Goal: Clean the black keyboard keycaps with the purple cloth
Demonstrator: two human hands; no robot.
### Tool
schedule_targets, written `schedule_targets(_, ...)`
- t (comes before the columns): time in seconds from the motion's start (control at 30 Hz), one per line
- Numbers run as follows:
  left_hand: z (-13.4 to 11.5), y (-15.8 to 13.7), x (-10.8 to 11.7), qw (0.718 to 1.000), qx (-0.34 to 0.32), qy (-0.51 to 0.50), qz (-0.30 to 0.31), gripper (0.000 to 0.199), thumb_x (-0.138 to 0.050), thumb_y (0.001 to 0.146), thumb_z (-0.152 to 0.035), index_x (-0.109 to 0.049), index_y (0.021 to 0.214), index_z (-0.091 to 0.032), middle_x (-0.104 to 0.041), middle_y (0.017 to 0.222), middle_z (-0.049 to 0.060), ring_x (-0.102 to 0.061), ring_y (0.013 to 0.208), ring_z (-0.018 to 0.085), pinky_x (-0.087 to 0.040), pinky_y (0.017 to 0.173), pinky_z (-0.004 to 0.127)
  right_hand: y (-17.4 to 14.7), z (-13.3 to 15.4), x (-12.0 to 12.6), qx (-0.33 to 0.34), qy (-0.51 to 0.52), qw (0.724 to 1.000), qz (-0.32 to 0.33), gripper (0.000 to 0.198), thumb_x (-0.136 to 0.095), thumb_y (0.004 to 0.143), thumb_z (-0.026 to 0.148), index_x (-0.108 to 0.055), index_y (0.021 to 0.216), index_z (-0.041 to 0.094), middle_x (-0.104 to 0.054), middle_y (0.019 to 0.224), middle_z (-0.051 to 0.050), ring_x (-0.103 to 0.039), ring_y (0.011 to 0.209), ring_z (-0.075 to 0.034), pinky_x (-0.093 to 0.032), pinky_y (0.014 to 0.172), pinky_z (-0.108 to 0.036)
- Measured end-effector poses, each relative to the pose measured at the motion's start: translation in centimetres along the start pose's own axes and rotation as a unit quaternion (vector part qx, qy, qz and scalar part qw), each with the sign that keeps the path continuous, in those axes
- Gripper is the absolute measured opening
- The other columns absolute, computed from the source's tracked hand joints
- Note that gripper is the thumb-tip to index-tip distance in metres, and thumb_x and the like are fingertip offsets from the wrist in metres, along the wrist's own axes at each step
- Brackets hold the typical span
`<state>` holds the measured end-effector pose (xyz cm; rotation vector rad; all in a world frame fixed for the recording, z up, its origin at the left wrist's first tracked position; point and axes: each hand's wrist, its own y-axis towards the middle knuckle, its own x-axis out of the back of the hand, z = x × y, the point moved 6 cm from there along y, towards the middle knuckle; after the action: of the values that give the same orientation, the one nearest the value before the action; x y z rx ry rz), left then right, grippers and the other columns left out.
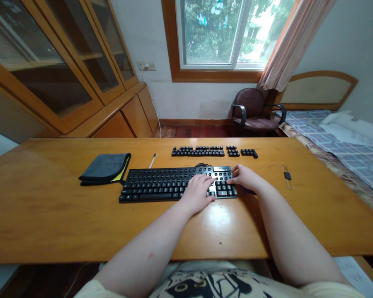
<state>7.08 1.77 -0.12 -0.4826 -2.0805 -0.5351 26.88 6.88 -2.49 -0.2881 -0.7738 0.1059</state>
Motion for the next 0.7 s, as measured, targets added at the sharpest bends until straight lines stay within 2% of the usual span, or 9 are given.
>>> schedule_targets(0.07, 0.0, 0.0, 0.1, 1.0, -0.001, -0.003, 0.0, 0.064, -0.073, 0.064, -0.033, -0.049, 0.123, -0.026, -0.052, 0.127, 0.005, -0.041, 0.12, 0.026, -0.027, 0.104, 0.044, 0.4, -0.2, 0.5, 0.023, 0.008, 1.0, -0.006, 0.044, -0.08, 0.051, 0.035, -0.057, 0.083, 0.015, -0.067, 0.072, -0.004, -0.06, 0.063, -0.016, -0.043, 0.057, -0.025)
schedule_targets(0.13, 0.1, -0.1, 0.1, 1.0, 0.0, -0.006, 0.003, 0.063, -0.072, 0.065, -0.033, -0.049, 0.123, -0.026, -0.052, 0.127, 0.006, -0.04, 0.121, 0.026, -0.027, 0.105, 0.044, 1.0, -1.1, 2.0, 0.027, 0.027, 0.996, -0.075, 0.037, -0.069, 0.063, 0.049, -0.059, 0.077, 0.016, -0.065, 0.068, -0.004, -0.06, 0.062, -0.018, -0.043, 0.058, -0.027)
schedule_targets(0.17, 0.1, -0.1, 0.1, 1.0, 0.001, -0.007, 0.004, 0.062, -0.072, 0.065, -0.033, -0.049, 0.123, -0.026, -0.052, 0.127, 0.006, -0.04, 0.121, 0.026, -0.027, 0.105, 0.044, 1.4, -1.9, 3.2, 0.013, 0.038, 0.989, -0.144, 0.038, -0.059, 0.071, 0.053, -0.06, 0.077, 0.016, -0.065, 0.068, -0.005, -0.06, 0.063, -0.019, -0.043, 0.058, -0.028)
schedule_targets(0.23, 0.2, -0.1, 0.1, 1.0, 0.003, -0.007, 0.007, 0.062, -0.072, 0.066, -0.033, -0.049, 0.123, -0.026, -0.052, 0.127, 0.006, -0.04, 0.121, 0.027, -0.027, 0.104, 0.044, 1.4, -4.2, 6.1, -0.059, 0.02, 0.942, -0.33, 0.036, -0.052, 0.075, 0.05, -0.06, 0.08, 0.015, -0.065, 0.075, -0.009, -0.06, 0.071, -0.022, -0.044, 0.062, -0.03)
schedule_targets(0.3, 0.2, 0.0, 0.0, 1.0, 0.003, -0.007, 0.007, 0.062, -0.072, 0.066, -0.033, -0.049, 0.123, -0.026, -0.053, 0.126, 0.006, -0.04, 0.121, 0.027, -0.028, 0.104, 0.044, 1.5, -5.9, 7.9, -0.105, -0.017, 0.896, -0.432, 0.029, -0.054, 0.074, 0.038, -0.06, 0.089, 0.014, -0.066, 0.087, -0.011, -0.06, 0.082, -0.024, -0.044, 0.069, -0.032)
schedule_targets(0.4, 0.3, 0.0, 0.0, 1.0, -0.002, -0.008, 0.004, 0.062, -0.071, 0.066, -0.033, -0.049, 0.123, -0.026, -0.053, 0.127, 0.006, -0.04, 0.121, 0.027, -0.028, 0.104, 0.045, 2.6, -7.6, 8.7, -0.127, -0.027, 0.883, -0.452, 0.03, -0.051, 0.074, 0.03, -0.058, 0.098, 0.013, -0.064, 0.096, -0.015, -0.058, 0.092, -0.026, -0.043, 0.077, -0.035)
schedule_targets(0.7, 0.2, 0.1, -0.1, 1.0, -0.012, -0.005, 0.002, 0.061, -0.071, 0.067, -0.033, -0.049, 0.123, -0.025, -0.053, 0.127, 0.006, -0.041, 0.121, 0.027, -0.028, 0.104, 0.045, 4.3, -8.4, 8.5, -0.127, -0.038, 0.894, -0.429, 0.041, -0.057, 0.071, 0.032, -0.056, 0.111, 0.019, -0.063, 0.108, -0.011, -0.056, 0.102, -0.027, -0.042, 0.086, -0.039)
